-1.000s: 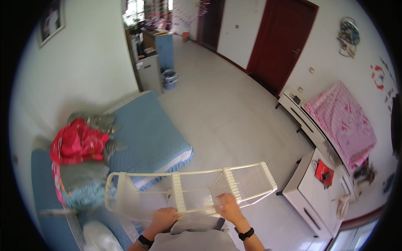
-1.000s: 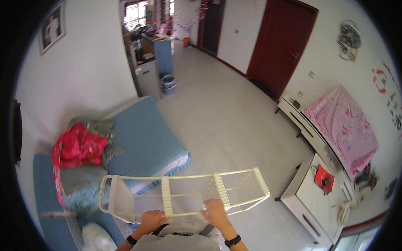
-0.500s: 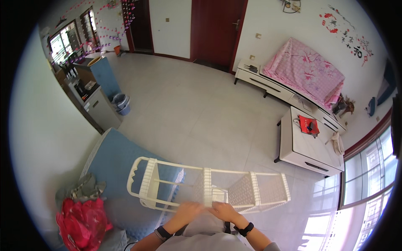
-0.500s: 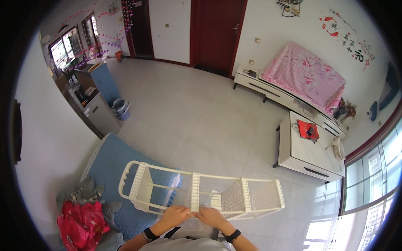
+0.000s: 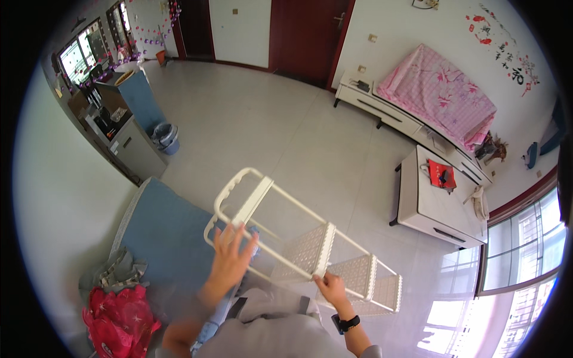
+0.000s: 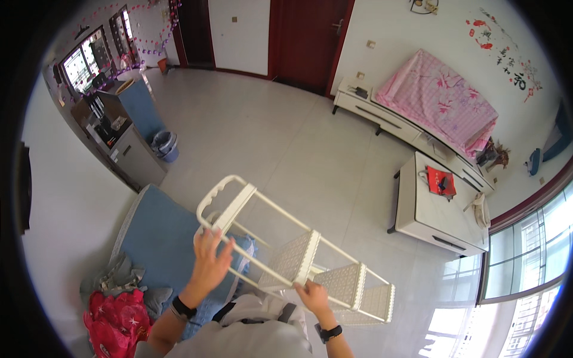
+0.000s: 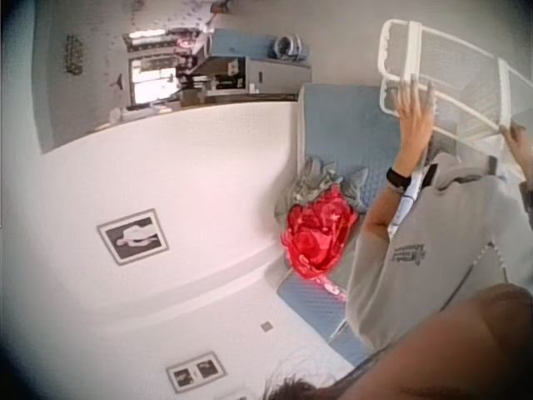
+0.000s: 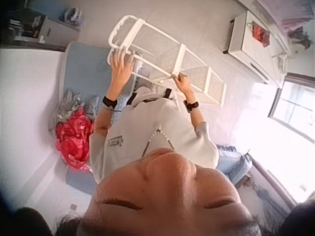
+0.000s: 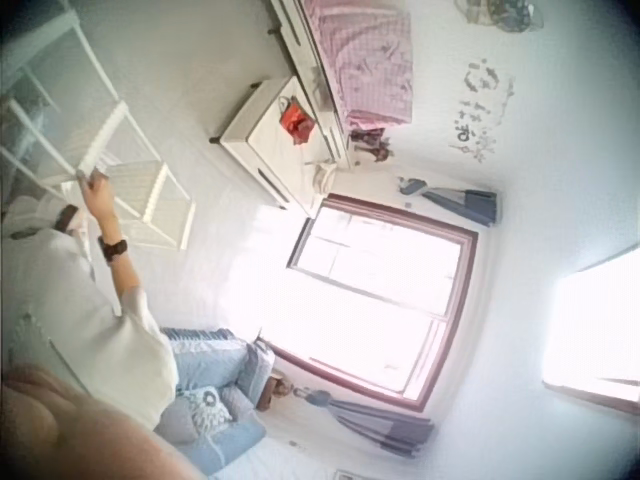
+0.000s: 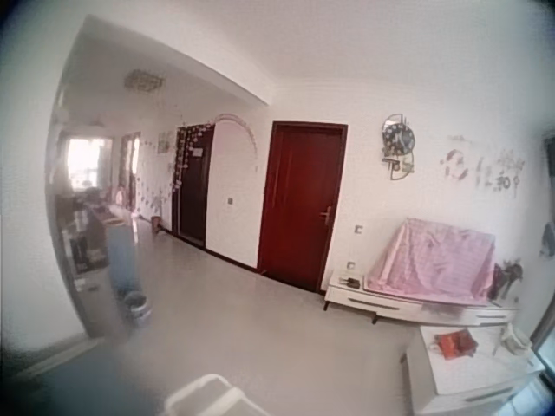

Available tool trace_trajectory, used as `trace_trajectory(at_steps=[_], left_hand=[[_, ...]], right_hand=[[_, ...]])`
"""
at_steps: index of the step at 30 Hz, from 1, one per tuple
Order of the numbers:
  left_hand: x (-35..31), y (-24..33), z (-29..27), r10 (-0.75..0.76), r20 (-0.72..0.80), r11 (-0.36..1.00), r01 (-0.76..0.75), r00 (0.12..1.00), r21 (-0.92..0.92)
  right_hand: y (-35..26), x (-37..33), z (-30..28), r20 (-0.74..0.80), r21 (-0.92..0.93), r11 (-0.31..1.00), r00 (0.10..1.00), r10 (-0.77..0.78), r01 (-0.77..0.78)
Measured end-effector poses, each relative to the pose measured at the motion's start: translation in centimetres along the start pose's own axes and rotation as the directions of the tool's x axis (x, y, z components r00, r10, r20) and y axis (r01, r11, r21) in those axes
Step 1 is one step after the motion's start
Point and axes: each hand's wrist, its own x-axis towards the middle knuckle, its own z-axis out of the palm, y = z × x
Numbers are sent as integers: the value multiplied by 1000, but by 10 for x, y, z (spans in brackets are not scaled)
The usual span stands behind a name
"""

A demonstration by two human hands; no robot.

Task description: The person assembles a white plastic storage rack by snapping the shelves and vertical supports together while sitting on the floor.

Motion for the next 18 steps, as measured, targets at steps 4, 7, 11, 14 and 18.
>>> trace_trajectory(at_steps=[4,7,11,14,18], left_hand=[[8,-57,-8,-103,-94,994,100,990,-33],[-2,-88,-5,-129,-108,981,111,986,-157],[-27,-121,-5,-185,86,917,203,979,-344],[-48,-148,1,-187,110,871,217,976,-440],[-65,-174,3,-175,149,698,230,973,-679]], right_hand=[[-21,3,-1,-51,48,998,998,40,-37],[-39,2,10,-61,57,998,997,37,-34],[-62,-13,47,-103,74,994,991,86,-79],[-84,-26,70,-132,95,991,986,106,-93],[-95,-37,100,-250,48,996,965,84,-75]])
